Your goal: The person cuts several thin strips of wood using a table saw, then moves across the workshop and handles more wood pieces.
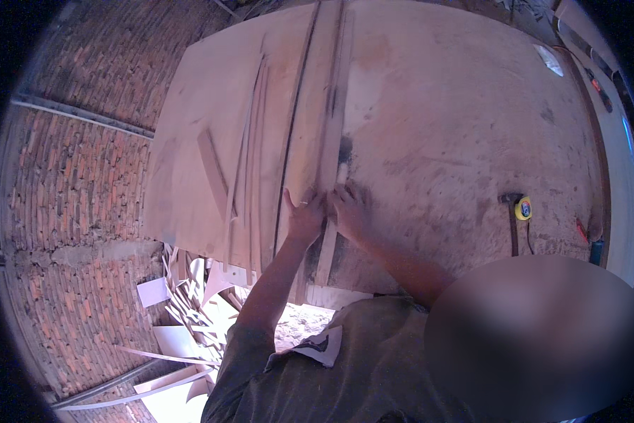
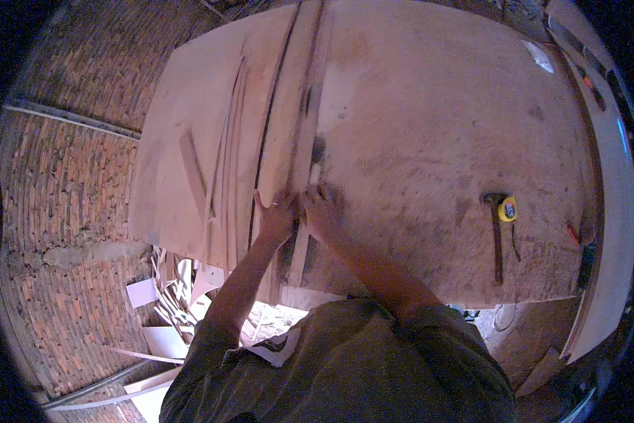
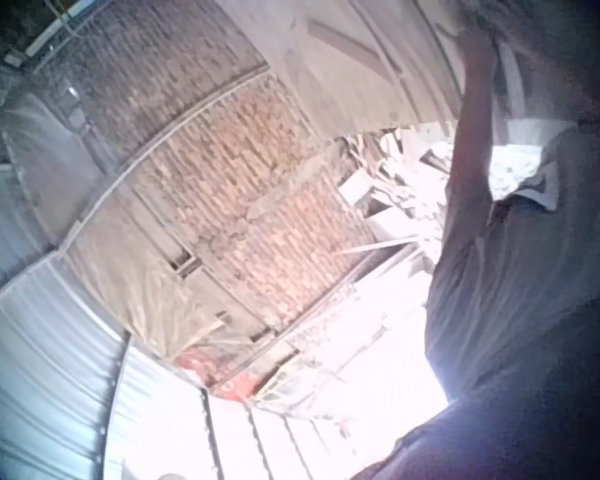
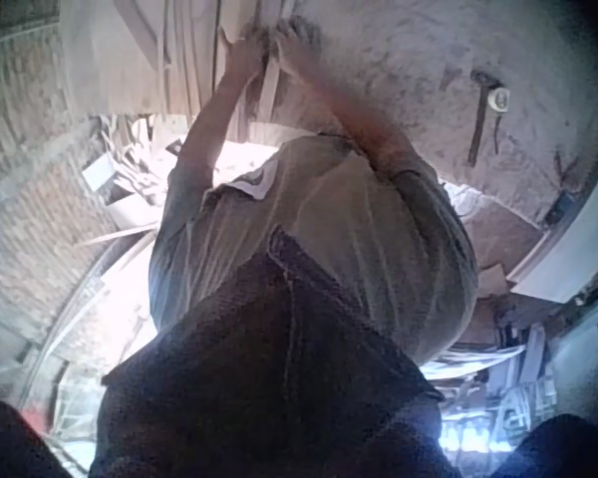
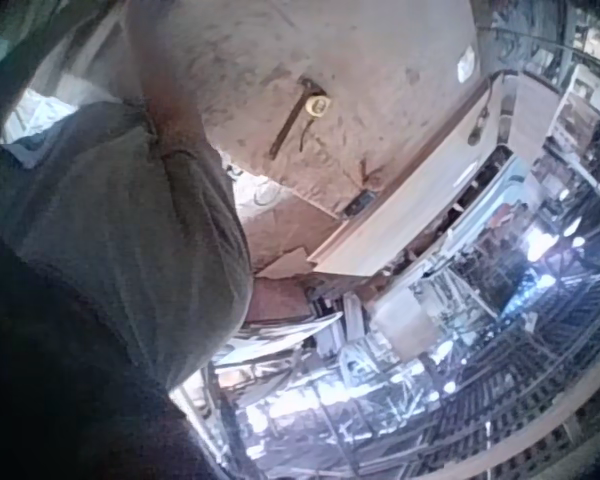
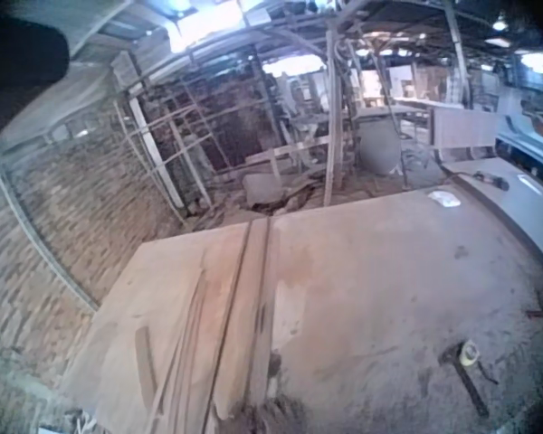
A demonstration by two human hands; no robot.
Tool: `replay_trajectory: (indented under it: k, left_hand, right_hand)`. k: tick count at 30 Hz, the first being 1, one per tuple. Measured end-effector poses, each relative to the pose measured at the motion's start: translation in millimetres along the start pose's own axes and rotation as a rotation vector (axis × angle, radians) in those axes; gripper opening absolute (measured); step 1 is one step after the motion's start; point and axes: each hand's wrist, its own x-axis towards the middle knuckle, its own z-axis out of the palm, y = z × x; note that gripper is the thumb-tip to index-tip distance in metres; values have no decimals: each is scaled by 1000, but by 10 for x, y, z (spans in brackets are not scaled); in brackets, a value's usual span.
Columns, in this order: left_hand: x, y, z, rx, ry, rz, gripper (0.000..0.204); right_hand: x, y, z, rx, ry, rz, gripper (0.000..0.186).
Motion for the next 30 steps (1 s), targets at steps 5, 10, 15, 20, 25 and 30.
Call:
replay_trajectory:
  k: [5,10,15,20,25,30]
  left_hand:
    - [237,-101,52,-34,27,32,34]
    - [424,-140,36,-14,-13,34,33]
    - [509,-151,80,-35,38,15,36]
    - [545,-132,65,-31,42,-21,37]
    - [540,-113,22,31,49,-34,37]
    - [193,-85,-300,-166,192,-179,39]
  right_hand:
    - [195,170,89,6,80,-34,41]
    - [228,263,173,0,173,-57,27]
    - [305,305,210,44,220,-19,19]
    - [361,311,132,24,220,-74,18]
    - [425,293,112,42,235,-57,18]
    - [614,348,57,-40,303,29,14]
